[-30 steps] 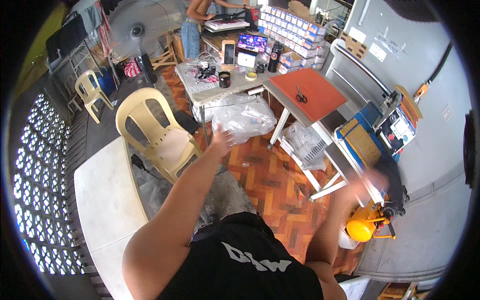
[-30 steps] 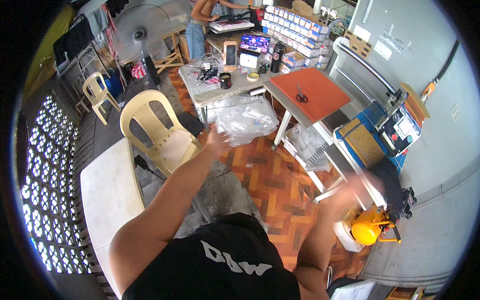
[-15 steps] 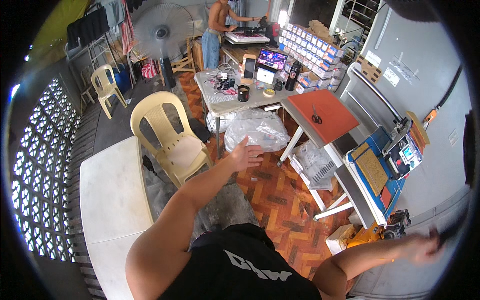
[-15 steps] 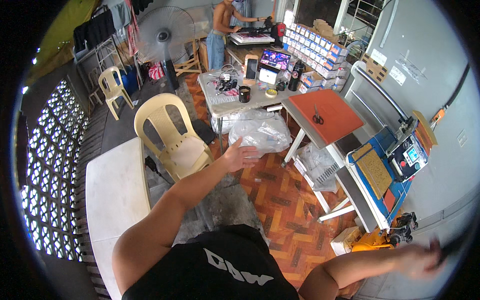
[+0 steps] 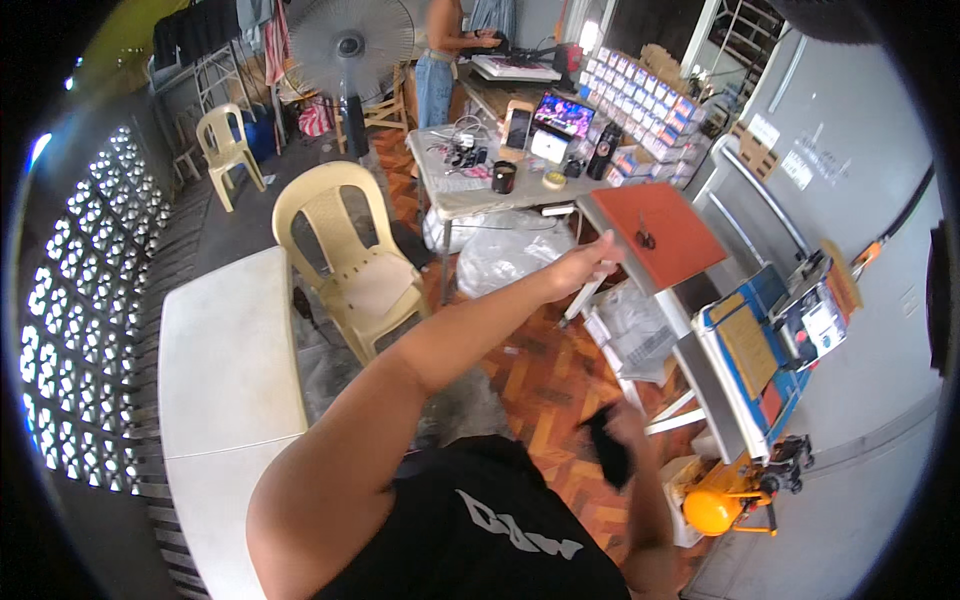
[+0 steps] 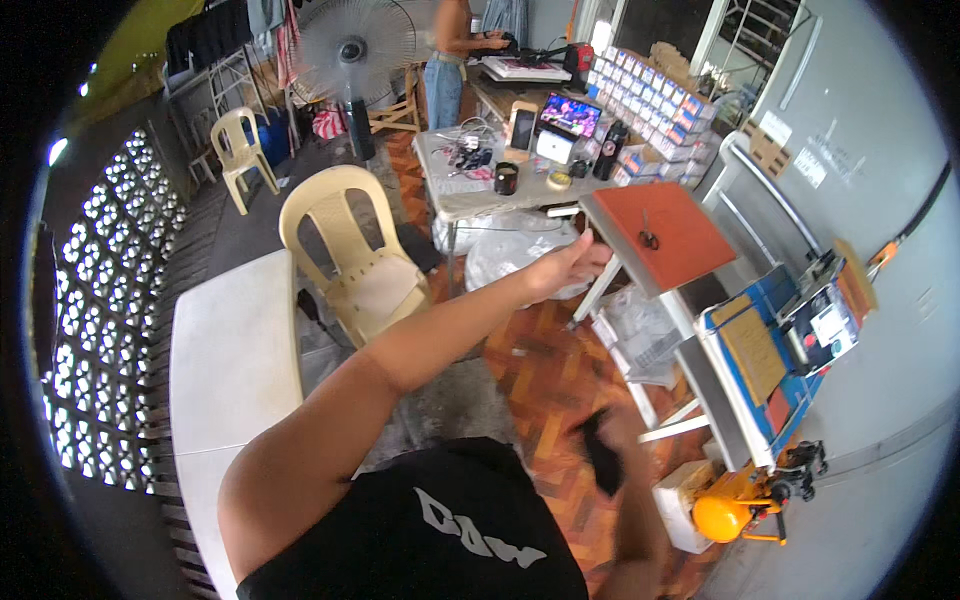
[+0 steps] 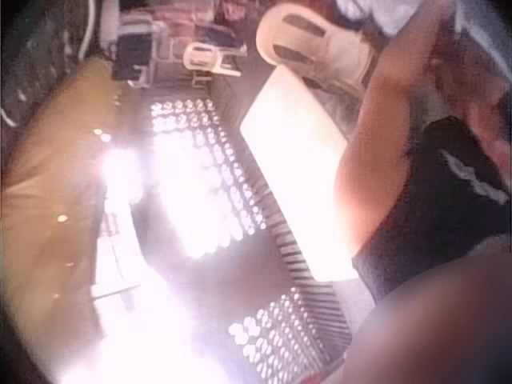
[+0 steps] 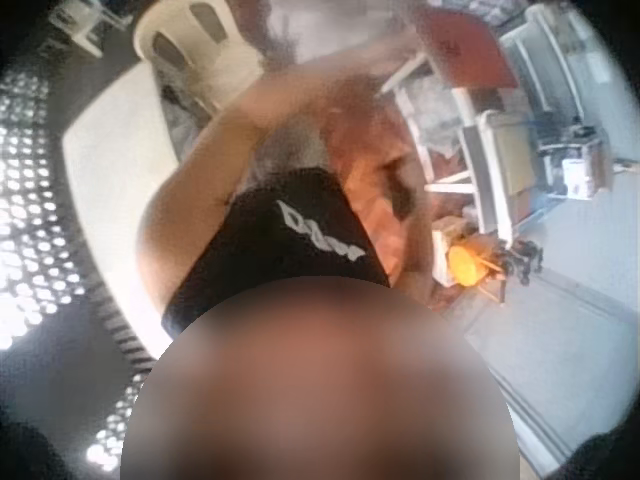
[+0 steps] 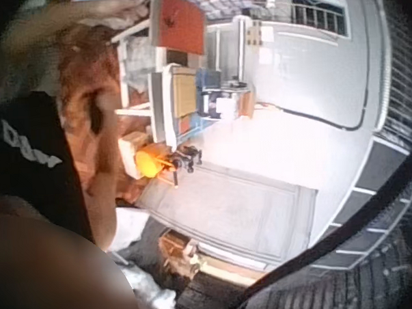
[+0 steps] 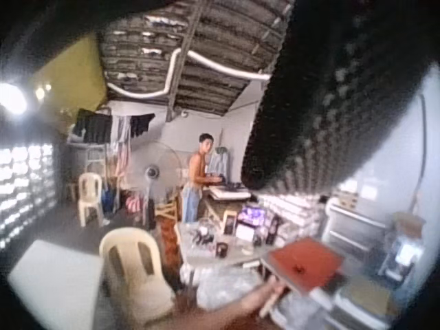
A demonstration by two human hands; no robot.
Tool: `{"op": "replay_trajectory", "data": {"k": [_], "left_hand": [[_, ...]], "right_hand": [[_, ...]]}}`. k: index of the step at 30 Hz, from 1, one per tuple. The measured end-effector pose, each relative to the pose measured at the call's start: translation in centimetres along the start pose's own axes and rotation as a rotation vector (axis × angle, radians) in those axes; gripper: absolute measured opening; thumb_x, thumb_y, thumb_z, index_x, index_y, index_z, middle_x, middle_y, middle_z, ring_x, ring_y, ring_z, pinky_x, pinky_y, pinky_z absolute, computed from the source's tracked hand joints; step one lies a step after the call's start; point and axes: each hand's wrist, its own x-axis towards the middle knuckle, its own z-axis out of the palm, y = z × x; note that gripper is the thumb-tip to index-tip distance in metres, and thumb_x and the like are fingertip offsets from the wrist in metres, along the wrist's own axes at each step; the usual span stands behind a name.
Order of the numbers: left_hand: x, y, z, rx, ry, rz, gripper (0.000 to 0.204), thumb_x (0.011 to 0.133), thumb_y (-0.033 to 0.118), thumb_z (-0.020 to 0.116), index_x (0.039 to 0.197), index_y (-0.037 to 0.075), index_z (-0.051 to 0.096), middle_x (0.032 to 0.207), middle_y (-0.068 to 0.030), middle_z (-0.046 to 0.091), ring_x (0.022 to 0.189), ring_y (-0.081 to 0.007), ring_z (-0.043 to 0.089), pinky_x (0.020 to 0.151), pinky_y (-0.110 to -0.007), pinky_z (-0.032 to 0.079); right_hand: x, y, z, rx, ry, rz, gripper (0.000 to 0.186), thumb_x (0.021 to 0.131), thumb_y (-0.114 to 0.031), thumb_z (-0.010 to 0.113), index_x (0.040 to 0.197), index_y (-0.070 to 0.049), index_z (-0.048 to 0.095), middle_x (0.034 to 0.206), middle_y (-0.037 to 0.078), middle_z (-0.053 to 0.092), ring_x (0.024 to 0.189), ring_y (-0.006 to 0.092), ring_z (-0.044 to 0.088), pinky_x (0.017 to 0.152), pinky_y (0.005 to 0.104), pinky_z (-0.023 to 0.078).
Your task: The person picks up a black fabric piece and uses scissors to trim its edges. They then place the scissors down and continue handling the fabric, folding and adjusting it with both hands.
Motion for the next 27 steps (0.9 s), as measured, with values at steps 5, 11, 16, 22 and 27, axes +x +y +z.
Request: {"op": "replay_trajectory", "data": {"k": [5,11,16,22,27], "left_hand": [[-4.5,-8.2,-8.9,-0.552,0.476,-0.337,0.096,0.097,0.077,0.032,0.158,0.004,0.030,0.164,-0.0177,0.030,0.147,-0.0444,0.032,0.120,-0.057,0.025],[-3.1,-8.3,-10.6,-0.613,0.658,-0.174,0.102,0.092,0.081,0.038,0.162,0.008,0.023,0.166,-0.0175,0.026,0.151,-0.0437,0.025,0.123,-0.056,0.017],[4.7,2.2,0.8,-0.664,0.208,-0.020,0.116,0.087,0.088,0.037,0.164,0.012,-0.004,0.172,-0.0148,0.000,0.155,-0.0429,0.011,0.125,-0.055,0.006],[-1.9,3.8,5.9,0.737,-0.073,0.162,0.059,0.099,0.055,0.055,0.139,0.011,0.058,0.136,-0.0137,0.060,0.123,-0.0322,0.059,0.096,-0.049,0.050],[-11.5,-7.8,7.2,1.151,0.070,0.138,0.056,0.096,0.041,0.065,0.141,0.009,0.055,0.114,-0.0175,0.069,0.111,-0.0353,0.065,0.096,-0.049,0.051]], "right_hand": [[-5.9,0.1,-28.9,-0.039,1.664,-0.220,0.020,0.091,-0.011,0.060,0.106,-0.003,0.071,0.090,0.014,0.072,0.079,0.0236,0.069,0.067,0.0360,0.055],[-5.8,-5.8,-21.9,0.256,1.802,-0.518,0.021,0.092,-0.013,0.060,0.106,-0.003,0.072,0.092,0.013,0.073,0.082,0.0222,0.070,0.069,0.0351,0.054],[0.6,-5.0,6.6,-0.305,-0.363,-0.016,0.022,0.093,-0.014,0.059,0.106,-0.003,0.073,0.093,0.013,0.074,0.085,0.0210,0.070,0.071,0.0345,0.054],[-4.6,0.2,14.5,-0.124,-0.334,-0.133,0.024,0.094,-0.016,0.059,0.106,-0.002,0.074,0.095,0.012,0.075,0.088,0.0196,0.071,0.073,0.0336,0.053],[-0.6,-6.5,6.2,0.528,-0.245,-0.060,0.022,0.088,-0.014,0.061,0.100,0.001,0.071,0.089,0.015,0.073,0.082,0.0259,0.071,0.072,0.0363,0.054]]}}
